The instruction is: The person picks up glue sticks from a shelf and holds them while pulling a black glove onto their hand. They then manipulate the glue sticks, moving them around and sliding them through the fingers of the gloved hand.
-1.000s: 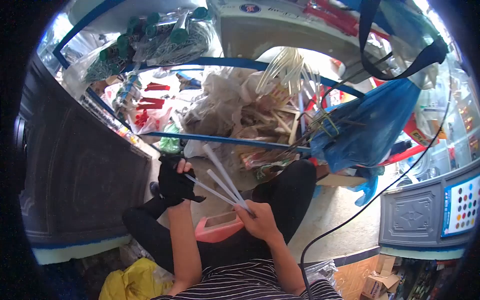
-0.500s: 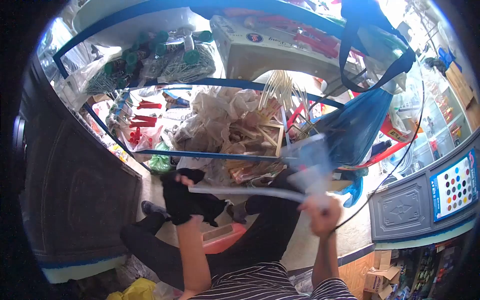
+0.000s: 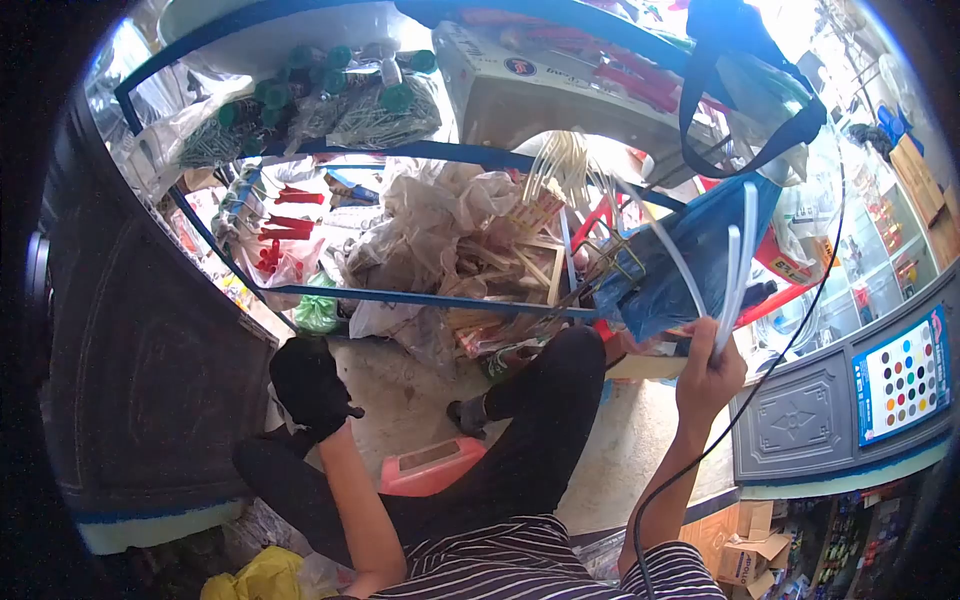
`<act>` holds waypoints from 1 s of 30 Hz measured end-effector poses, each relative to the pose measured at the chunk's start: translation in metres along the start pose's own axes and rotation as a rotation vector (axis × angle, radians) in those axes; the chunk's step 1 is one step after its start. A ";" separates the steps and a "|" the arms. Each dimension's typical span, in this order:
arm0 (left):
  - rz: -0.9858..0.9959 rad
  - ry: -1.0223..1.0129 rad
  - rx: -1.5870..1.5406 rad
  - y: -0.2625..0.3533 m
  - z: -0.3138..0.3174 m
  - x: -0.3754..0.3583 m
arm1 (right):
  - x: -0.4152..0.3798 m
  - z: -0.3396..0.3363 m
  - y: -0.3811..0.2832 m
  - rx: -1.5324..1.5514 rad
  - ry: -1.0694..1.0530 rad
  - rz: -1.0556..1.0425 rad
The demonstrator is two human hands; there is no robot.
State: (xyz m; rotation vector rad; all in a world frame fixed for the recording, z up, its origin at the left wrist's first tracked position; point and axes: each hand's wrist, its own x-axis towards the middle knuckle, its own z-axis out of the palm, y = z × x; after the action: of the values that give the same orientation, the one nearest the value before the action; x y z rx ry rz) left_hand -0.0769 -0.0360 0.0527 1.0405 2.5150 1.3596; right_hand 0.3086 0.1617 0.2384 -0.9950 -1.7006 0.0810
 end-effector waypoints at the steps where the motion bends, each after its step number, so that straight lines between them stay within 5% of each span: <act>1: 0.034 -0.010 -0.328 0.003 0.003 -0.004 | 0.005 0.004 0.001 -0.022 0.001 -0.003; 4: 0.134 -0.037 -1.317 0.010 0.011 -0.014 | 0.021 0.012 0.007 -0.104 -0.034 0.019; 6: 0.098 0.015 -1.615 -0.007 0.024 -0.019 | 0.032 0.016 0.012 -0.185 -0.082 0.051; 8: -0.044 0.129 -1.533 -0.065 0.050 -0.026 | 0.033 0.014 0.009 -0.180 -0.103 0.042; 10: 0.013 0.199 -1.599 -0.072 0.054 -0.023 | 0.030 0.014 0.012 -0.166 -0.087 0.024; 12: -0.012 0.090 -1.825 -0.075 0.052 -0.023 | 0.023 0.012 0.019 -0.110 -0.017 0.026; 16: -0.261 -0.629 -2.506 -0.031 0.008 -0.018 | 0.013 0.002 0.014 -0.125 -0.040 0.173; 20: -0.152 -0.900 -2.471 -0.053 0.019 -0.018 | 0.010 0.005 0.017 -0.129 -0.031 0.197; 22: -0.165 -0.706 -1.954 -0.118 0.041 -0.020 | 0.015 0.010 0.020 -0.138 -0.047 0.178; 24: -0.232 -0.499 -1.913 -0.119 0.044 -0.026 | 0.024 0.022 0.026 -0.173 -0.031 0.136; 27: -0.288 -0.136 -2.230 -0.035 0.037 -0.040 | 0.043 0.042 0.015 -0.187 -0.099 0.168; 30: -0.028 0.009 -1.943 -0.013 0.034 -0.038 | 0.063 0.068 0.020 -0.193 -0.145 0.084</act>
State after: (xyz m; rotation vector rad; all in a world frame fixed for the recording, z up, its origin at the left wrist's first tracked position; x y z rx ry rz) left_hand -0.0419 -0.0397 0.0137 0.3698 0.2676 2.4651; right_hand 0.2621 0.2430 0.2496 -1.2293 -1.8243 0.0448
